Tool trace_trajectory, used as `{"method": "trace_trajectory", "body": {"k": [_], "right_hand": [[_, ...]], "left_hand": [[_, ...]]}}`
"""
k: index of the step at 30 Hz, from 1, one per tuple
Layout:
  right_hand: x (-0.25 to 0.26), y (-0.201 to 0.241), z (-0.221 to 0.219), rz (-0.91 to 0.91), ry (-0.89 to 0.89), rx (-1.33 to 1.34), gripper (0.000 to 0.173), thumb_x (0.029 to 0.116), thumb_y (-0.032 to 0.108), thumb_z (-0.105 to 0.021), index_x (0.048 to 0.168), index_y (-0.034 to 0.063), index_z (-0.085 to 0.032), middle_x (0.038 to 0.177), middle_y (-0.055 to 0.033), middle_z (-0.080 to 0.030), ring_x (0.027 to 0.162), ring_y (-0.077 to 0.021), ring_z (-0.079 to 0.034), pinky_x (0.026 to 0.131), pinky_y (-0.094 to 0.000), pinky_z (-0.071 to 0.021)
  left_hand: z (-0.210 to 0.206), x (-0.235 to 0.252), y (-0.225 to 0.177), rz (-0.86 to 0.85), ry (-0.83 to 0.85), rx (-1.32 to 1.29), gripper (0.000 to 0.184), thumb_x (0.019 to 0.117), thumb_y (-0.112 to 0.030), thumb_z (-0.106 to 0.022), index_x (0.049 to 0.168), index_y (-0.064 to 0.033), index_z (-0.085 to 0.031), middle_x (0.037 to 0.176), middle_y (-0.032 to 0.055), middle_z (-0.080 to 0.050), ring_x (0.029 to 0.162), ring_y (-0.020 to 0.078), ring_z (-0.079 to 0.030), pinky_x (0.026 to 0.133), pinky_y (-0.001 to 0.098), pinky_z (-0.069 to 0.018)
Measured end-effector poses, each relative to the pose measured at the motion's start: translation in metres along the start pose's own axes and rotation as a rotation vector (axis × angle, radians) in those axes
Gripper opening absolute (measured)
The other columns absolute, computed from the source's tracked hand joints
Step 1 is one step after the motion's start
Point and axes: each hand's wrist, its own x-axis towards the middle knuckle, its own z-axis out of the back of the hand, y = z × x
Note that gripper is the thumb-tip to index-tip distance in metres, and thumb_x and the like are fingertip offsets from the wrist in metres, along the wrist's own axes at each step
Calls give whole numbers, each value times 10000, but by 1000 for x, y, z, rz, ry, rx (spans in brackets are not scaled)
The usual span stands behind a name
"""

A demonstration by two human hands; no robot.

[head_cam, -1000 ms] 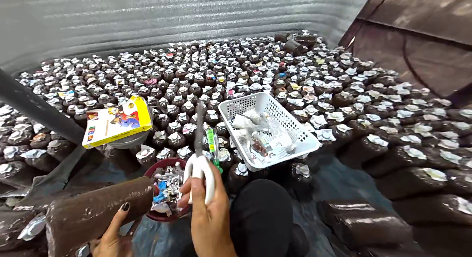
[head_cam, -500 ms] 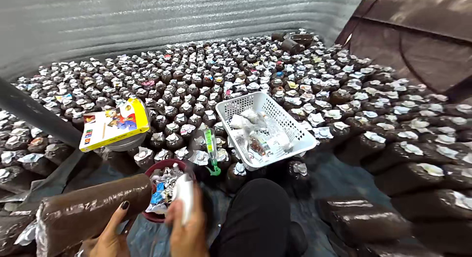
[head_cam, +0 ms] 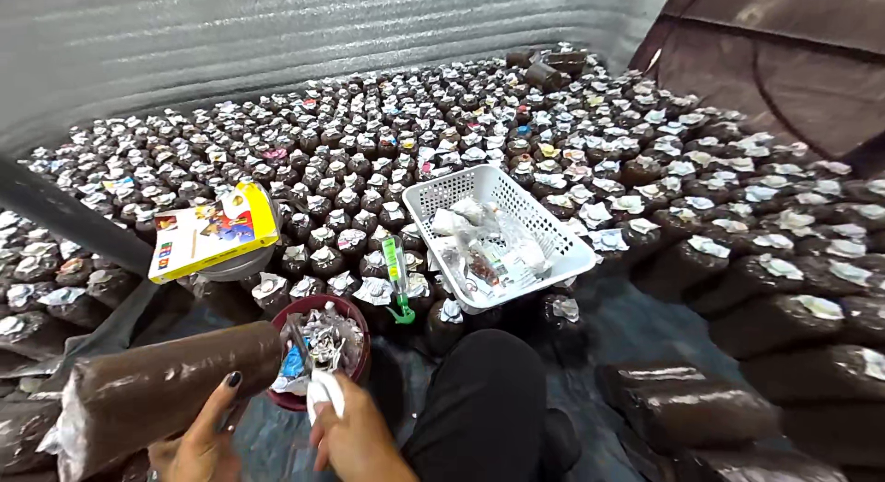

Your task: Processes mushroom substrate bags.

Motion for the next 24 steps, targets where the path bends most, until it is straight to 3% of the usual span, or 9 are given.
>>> {"method": "trace_trajectory", "body": {"k": [1, 3, 5, 8, 11, 15, 19, 24], "right_hand": [[-3, 8, 9, 32, -23, -15, 466, 1057, 140, -482, 1509, 35, -445, 878, -127, -692, 654, -224, -677, 639, -414, -603], [-7, 19, 28, 207, -174, -102, 455, 1033, 122, -518, 1479, 35, -504, 1016, -89, -725, 778, -175, -717, 731, -376, -628], [-10, 21, 48, 379, -267, -215, 433, 994, 74, -554, 1425, 56, -584, 1184, -80, -704, 900, -144, -713, 806, -345, -624], [-26, 18, 67, 487, -291, -417, 448, 935, 95, -581, 1368, 165, -670, 1145, -28, -705, 841, -103, -692, 718, -328, -617], [-47, 21, 71, 516, -251, -591, 348, 925, 210, -697, 1271, 221, -741, 1075, -4, -738, 881, -125, -712, 733, -384, -614], [-61, 37, 60, 612, -198, -780, 358, 867, 148, -713, 1214, 211, -777, 926, -73, -718, 721, -208, -686, 571, -420, -554], [-58, 49, 46, 693, -201, -960, 303, 892, 176, -685, 1168, 236, -795, 867, -68, -701, 668, -209, -669, 537, -389, -529], [-47, 52, 31, 765, -246, -1124, 345, 818, 157, -698, 1131, 259, -803, 836, -63, -682, 622, -215, -653, 504, -382, -502]], "left_hand": [[4, -1, 0, 53, 13, -49, 588, 944, -105, -687, 1458, -66, -405, 1214, 118, -633, 1030, 225, -675, 803, 422, -614], [5, 0, -5, 155, 38, -204, 313, 1027, -286, -552, 1303, -139, -546, 1107, 53, -680, 979, 198, -693, 785, 437, -616], [8, 7, -6, 268, 87, -416, 437, 1033, -512, -453, 1297, -175, -540, 1155, 84, -678, 1033, 261, -693, 816, 540, -603], [16, 13, 0, 458, 70, -591, 675, 948, -745, -375, 1348, -217, -510, 1228, 118, -661, 1072, 312, -675, 813, 573, -583], [19, 14, 11, 589, 7, -636, 721, 915, -776, -396, 1335, -202, -511, 1191, 149, -661, 1009, 326, -686, 765, 545, -594], [21, 17, 23, 675, -12, -662, 718, 897, -771, -414, 1300, -186, -515, 1124, 174, -663, 912, 325, -694, 700, 505, -598], [20, 18, 23, 649, 4, -670, 708, 908, -752, -420, 1328, -190, -517, 1186, 177, -654, 982, 344, -687, 744, 537, -591], [23, 17, 20, 569, 44, -603, 662, 936, -734, -382, 1255, -181, -559, 1118, 156, -684, 950, 330, -703, 709, 545, -597]]}}
